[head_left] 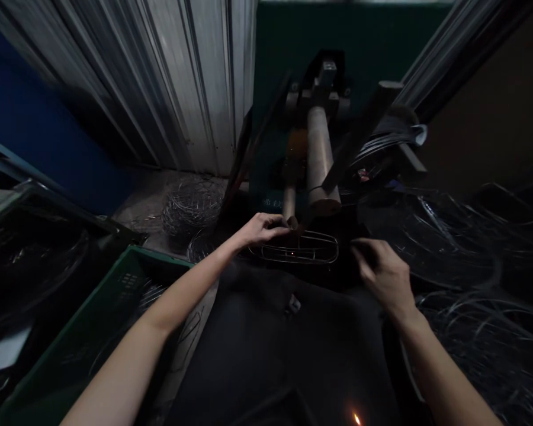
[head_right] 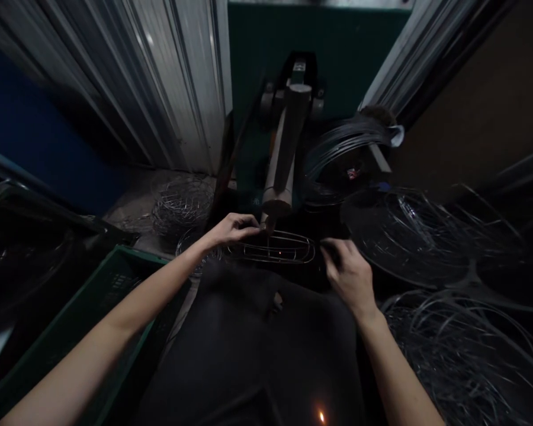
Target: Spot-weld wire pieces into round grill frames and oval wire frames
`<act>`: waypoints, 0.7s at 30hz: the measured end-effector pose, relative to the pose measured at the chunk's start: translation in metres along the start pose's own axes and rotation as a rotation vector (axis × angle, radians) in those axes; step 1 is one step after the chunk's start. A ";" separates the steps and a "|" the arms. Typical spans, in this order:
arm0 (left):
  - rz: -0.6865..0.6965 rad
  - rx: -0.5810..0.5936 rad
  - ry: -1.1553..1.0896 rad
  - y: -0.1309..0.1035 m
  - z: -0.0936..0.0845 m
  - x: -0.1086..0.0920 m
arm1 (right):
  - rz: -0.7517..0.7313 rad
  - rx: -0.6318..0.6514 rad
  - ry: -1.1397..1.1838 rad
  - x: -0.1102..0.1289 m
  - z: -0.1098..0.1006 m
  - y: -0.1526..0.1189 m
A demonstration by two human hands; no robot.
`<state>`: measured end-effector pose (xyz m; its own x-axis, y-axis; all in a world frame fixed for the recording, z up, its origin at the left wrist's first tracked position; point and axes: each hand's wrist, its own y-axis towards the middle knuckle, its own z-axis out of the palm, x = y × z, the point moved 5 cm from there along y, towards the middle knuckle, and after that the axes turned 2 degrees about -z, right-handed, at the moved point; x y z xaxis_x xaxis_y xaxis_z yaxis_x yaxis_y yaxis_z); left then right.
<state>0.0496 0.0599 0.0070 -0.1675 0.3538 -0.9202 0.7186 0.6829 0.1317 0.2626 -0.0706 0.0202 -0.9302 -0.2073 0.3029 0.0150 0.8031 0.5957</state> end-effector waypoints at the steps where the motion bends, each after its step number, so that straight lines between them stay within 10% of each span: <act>1: -0.014 -0.012 -0.022 -0.006 0.002 -0.001 | -0.010 0.045 -0.002 -0.003 0.002 -0.007; 11: -0.223 0.130 -0.130 -0.090 0.042 0.046 | -0.107 0.350 -0.149 0.041 0.003 -0.081; 16: -0.092 0.048 0.267 -0.080 0.038 0.000 | -0.107 0.459 -0.094 0.054 0.015 -0.091; 21: -0.030 0.381 0.621 -0.059 0.083 -0.023 | -0.020 0.444 -0.038 0.054 0.018 -0.086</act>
<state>0.0672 -0.0421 -0.0103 -0.4615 0.7134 -0.5274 0.8739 0.4679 -0.1317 0.2042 -0.1409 -0.0278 -0.9416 -0.2111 0.2622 -0.1543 0.9629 0.2214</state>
